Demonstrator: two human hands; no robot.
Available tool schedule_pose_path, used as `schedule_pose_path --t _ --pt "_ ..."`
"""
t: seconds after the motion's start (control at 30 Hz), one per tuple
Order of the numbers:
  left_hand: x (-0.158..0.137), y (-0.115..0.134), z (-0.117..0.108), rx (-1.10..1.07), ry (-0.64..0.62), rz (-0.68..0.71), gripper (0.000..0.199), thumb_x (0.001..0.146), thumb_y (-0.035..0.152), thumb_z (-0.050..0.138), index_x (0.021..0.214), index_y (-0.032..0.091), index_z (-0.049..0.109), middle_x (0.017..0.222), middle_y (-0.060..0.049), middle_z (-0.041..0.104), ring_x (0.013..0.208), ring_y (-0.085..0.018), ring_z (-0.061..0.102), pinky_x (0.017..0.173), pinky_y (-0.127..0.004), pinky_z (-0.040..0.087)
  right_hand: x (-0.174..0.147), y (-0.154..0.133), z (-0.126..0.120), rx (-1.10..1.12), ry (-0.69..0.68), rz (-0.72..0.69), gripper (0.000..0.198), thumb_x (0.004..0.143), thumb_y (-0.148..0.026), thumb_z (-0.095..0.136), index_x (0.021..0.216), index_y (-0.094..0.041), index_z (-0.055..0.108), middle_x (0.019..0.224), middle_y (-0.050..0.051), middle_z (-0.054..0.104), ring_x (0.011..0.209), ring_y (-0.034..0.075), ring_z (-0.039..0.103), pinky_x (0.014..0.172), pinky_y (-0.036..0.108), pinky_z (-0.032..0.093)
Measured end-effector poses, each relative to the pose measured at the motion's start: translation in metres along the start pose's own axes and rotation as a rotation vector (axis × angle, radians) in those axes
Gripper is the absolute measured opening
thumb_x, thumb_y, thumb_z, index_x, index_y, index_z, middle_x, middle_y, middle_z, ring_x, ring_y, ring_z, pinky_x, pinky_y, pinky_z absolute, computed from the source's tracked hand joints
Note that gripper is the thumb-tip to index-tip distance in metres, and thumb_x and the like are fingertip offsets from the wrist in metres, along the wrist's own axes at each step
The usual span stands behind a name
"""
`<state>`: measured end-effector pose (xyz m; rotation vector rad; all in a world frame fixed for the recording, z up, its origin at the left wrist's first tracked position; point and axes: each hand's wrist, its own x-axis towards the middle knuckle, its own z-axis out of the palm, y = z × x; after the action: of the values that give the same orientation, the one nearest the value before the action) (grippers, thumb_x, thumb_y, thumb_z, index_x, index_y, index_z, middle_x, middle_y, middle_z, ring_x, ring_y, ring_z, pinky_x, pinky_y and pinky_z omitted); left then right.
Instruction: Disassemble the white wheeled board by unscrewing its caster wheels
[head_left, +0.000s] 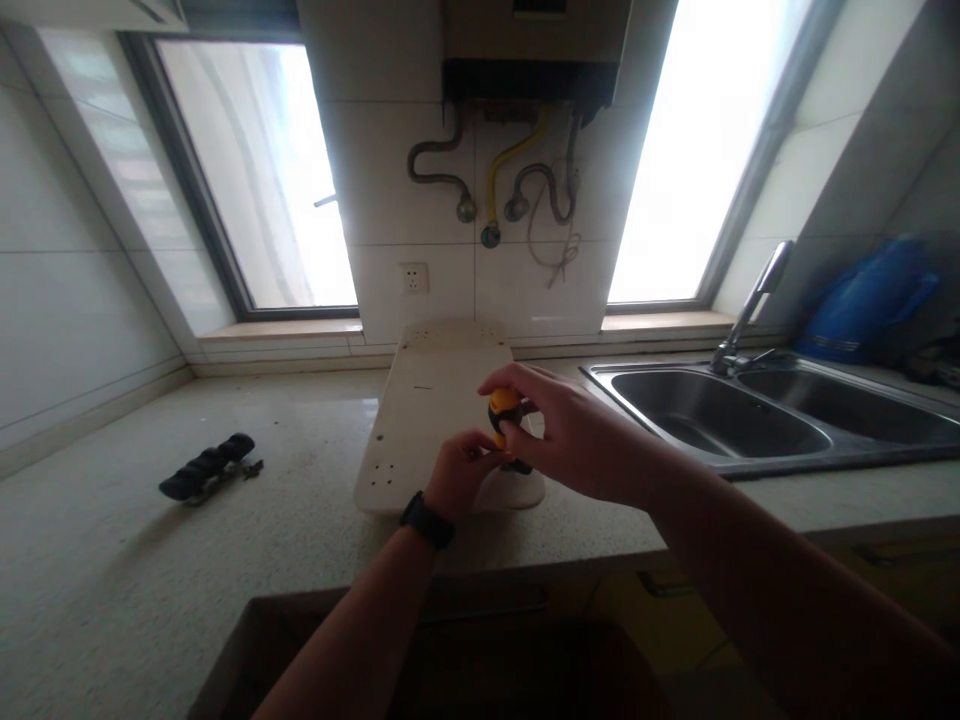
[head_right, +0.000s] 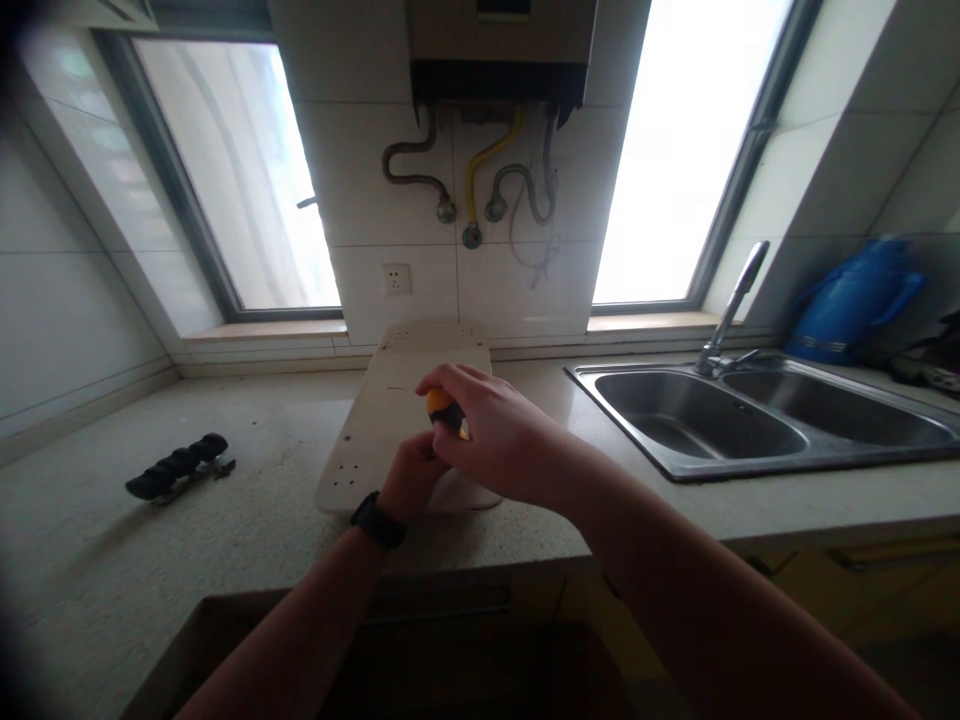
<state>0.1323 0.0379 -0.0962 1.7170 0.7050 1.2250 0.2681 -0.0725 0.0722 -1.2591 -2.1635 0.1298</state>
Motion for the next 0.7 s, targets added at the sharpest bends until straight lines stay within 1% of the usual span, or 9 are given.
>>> schedule_pose_path --t 0.13,0.2,0.3,0.4,0.47,0.5,0.53,0.63,0.7 --pt "0.002 -0.001 0.004 0.13 0.021 0.006 0.027 0.082 0.043 0.076 0.082 0.016 0.072 0.065 0.001 0.062 0.059 -0.013 0.049 0.057 -0.025 0.037 0.004 0.003 0.001 -0.07 0.036 -0.013 0.025 0.086 -0.023 0.071 0.11 -0.022 0.068 0.108 0.006 0.065 0.092 0.019 0.062 0.084 0.034 0.048" --pt "0.003 -0.003 0.006 0.186 0.036 0.015 0.027 0.081 0.043 0.077 0.084 0.017 0.072 0.064 0.002 0.06 0.059 -0.013 0.048 0.057 -0.025 0.036 0.005 0.006 0.0 -0.036 0.033 -0.005 0.03 0.085 -0.019 0.07 0.114 -0.023 0.068 0.106 0.005 0.068 0.093 0.019 0.064 0.085 0.034 0.049" --pt "0.003 -0.003 0.006 0.18 0.025 0.042 0.024 0.082 0.04 0.077 0.087 0.017 0.072 0.07 0.0 0.064 0.063 -0.014 0.052 0.06 -0.025 0.039 0.004 0.01 -0.001 0.067 0.029 0.003 0.038 0.086 -0.017 0.067 0.123 -0.025 0.063 0.108 0.004 0.07 0.097 0.019 0.067 0.088 0.036 0.052" --pt "0.002 -0.002 0.006 0.148 0.009 0.063 0.021 0.085 0.038 0.074 0.084 0.017 0.071 0.075 -0.001 0.067 0.066 -0.015 0.055 0.063 -0.026 0.041 -0.001 0.021 -0.001 0.133 0.036 0.002 0.045 0.084 -0.026 0.072 0.127 -0.024 0.059 0.117 0.006 0.068 0.101 0.02 0.067 0.09 0.037 0.054" --pt "0.001 -0.002 0.005 0.13 0.003 0.068 0.021 0.087 0.037 0.072 0.082 0.017 0.07 0.075 -0.002 0.069 0.067 -0.015 0.056 0.063 -0.026 0.042 -0.006 0.037 0.004 0.081 0.049 0.0 0.062 0.077 -0.04 0.082 0.132 -0.024 0.055 0.126 0.009 0.065 0.105 0.024 0.065 0.089 0.04 0.054" --pt "0.001 -0.002 0.005 0.127 0.0 0.069 0.021 0.087 0.037 0.071 0.081 0.017 0.07 0.076 -0.002 0.069 0.068 -0.015 0.057 0.064 -0.026 0.042 -0.009 0.048 0.009 0.014 0.061 -0.003 0.071 0.073 -0.047 0.085 0.133 -0.024 0.055 0.128 0.011 0.064 0.108 0.026 0.064 0.089 0.042 0.053" --pt "0.001 -0.002 0.005 0.13 0.0 0.07 0.02 0.087 0.036 0.071 0.081 0.017 0.07 0.077 -0.002 0.07 0.068 -0.015 0.057 0.065 -0.027 0.042 -0.013 0.061 0.015 -0.042 0.051 0.008 0.073 0.071 -0.051 0.086 0.132 -0.023 0.056 0.126 0.011 0.064 0.107 0.027 0.063 0.088 0.043 0.053" --pt "0.002 -0.004 0.005 0.133 0.025 0.061 0.019 0.084 0.035 0.075 0.084 0.017 0.07 0.079 -0.002 0.07 0.07 -0.016 0.058 0.066 -0.027 0.042 -0.024 0.097 0.036 -0.141 -0.039 0.087 0.069 0.071 -0.054 0.084 0.126 -0.019 0.061 0.123 0.013 0.064 0.104 0.028 0.063 0.087 0.043 0.051" --pt "0.002 -0.005 0.005 0.111 0.031 0.053 0.02 0.083 0.036 0.077 0.085 0.017 0.07 0.078 -0.001 0.07 0.07 -0.016 0.058 0.067 -0.027 0.043 -0.031 0.113 0.048 -0.159 -0.063 0.126 0.059 0.077 -0.047 0.082 0.124 -0.019 0.062 0.117 0.012 0.067 0.1 0.026 0.064 0.085 0.042 0.051"
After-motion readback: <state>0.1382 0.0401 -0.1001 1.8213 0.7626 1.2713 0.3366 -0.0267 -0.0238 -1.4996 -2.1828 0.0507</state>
